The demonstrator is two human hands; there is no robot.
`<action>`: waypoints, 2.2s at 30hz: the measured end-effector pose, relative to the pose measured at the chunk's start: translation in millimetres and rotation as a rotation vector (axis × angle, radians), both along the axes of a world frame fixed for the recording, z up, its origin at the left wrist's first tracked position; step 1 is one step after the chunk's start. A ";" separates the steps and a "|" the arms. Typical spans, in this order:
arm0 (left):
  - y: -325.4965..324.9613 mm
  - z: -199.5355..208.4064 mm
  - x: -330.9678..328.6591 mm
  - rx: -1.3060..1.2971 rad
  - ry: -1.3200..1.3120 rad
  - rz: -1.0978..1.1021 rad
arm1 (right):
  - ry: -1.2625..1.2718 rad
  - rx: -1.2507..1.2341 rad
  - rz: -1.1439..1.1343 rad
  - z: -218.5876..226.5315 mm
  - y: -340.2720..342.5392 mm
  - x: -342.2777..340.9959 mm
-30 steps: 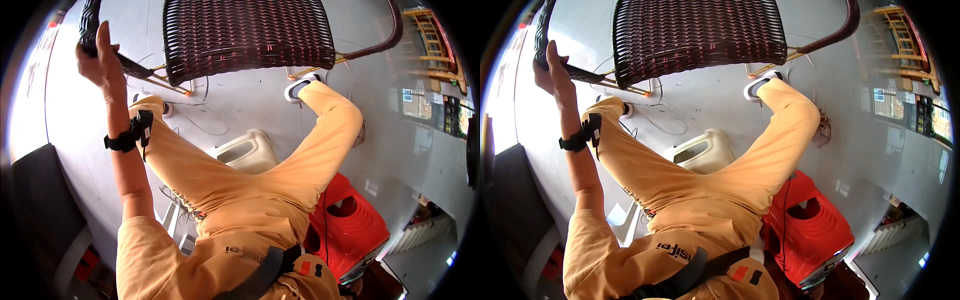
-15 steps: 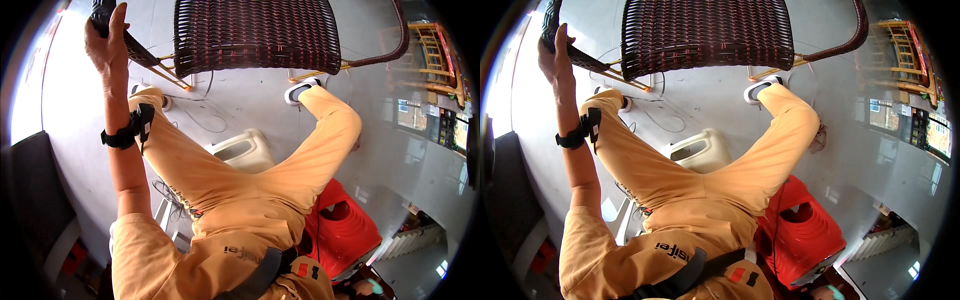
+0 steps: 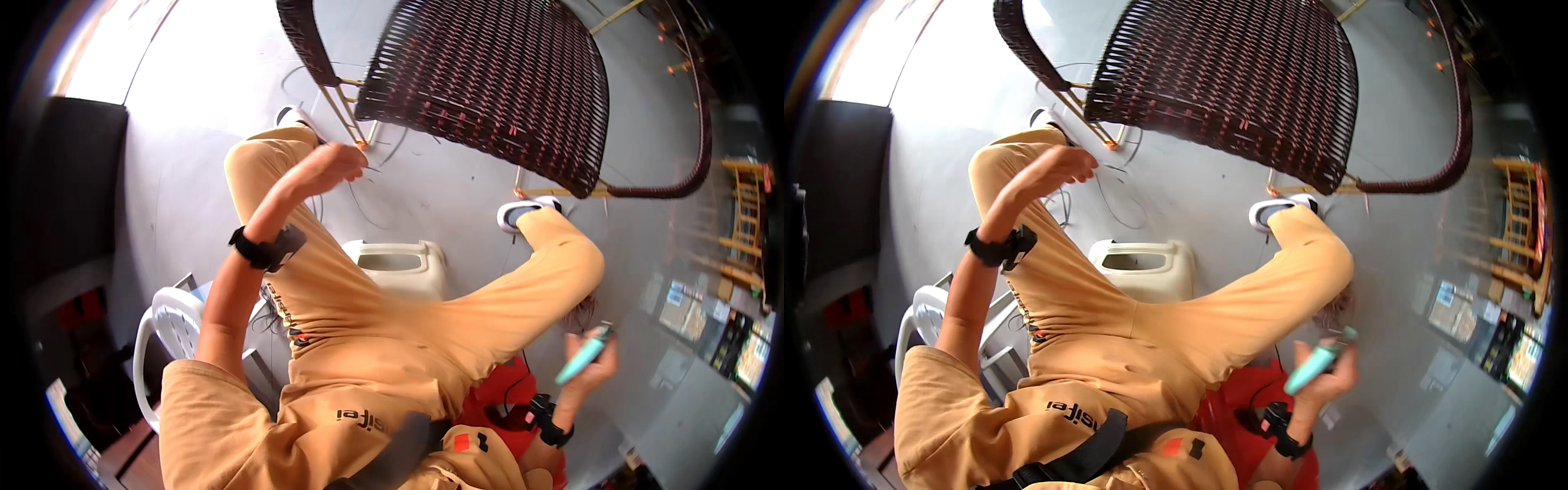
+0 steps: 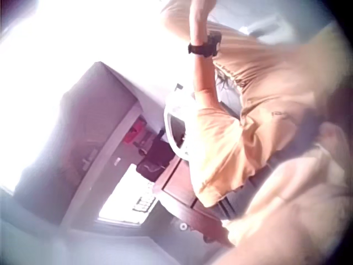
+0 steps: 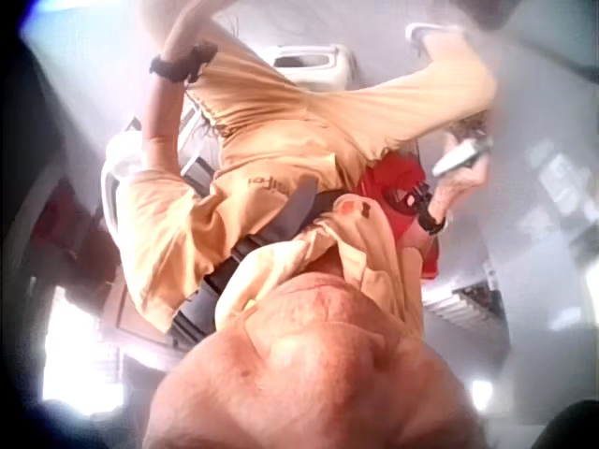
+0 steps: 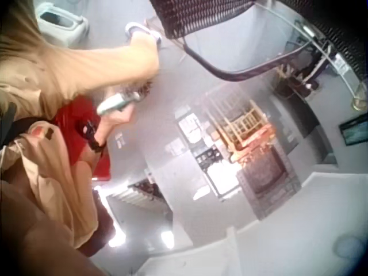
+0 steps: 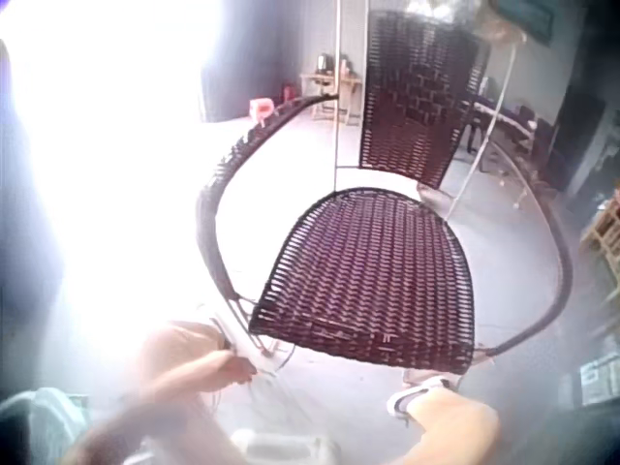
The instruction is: The person weaves a cord into a chair frame and cuts the material using scissors.
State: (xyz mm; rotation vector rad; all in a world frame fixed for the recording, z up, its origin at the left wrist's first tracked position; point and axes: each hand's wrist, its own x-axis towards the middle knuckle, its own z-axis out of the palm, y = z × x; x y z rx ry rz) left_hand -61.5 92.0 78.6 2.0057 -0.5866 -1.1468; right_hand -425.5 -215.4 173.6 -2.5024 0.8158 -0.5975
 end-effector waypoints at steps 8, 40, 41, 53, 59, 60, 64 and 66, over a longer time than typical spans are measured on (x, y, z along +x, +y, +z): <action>-49.7 -126.1 8.3 -0.317 -0.449 0.242 | 0.012 0.417 0.284 -90.0 39.2 74.5; 98.5 -82.7 -94.8 -0.214 0.312 0.512 | 0.933 0.652 0.777 -99.5 107.9 151.7; 98.5 -78.1 -94.7 -0.213 0.314 0.513 | 0.905 0.705 0.794 -101.1 113.1 151.5; 92.4 -77.6 -105.2 -0.327 0.549 0.545 | 0.856 0.922 0.705 -117.5 121.8 156.4; 89.5 -82.4 -102.4 -0.295 0.543 0.534 | 0.877 1.062 0.657 -114.5 122.3 175.1; 90.5 -84.0 -101.8 -0.256 0.530 0.512 | 0.878 1.062 0.660 -115.3 123.4 175.7; 90.7 -87.2 -101.4 -0.280 0.564 0.511 | 0.959 0.896 0.709 -118.4 126.4 175.6; 91.4 -87.9 -101.3 -0.247 0.556 0.497 | 0.947 0.843 0.743 -119.8 128.2 175.4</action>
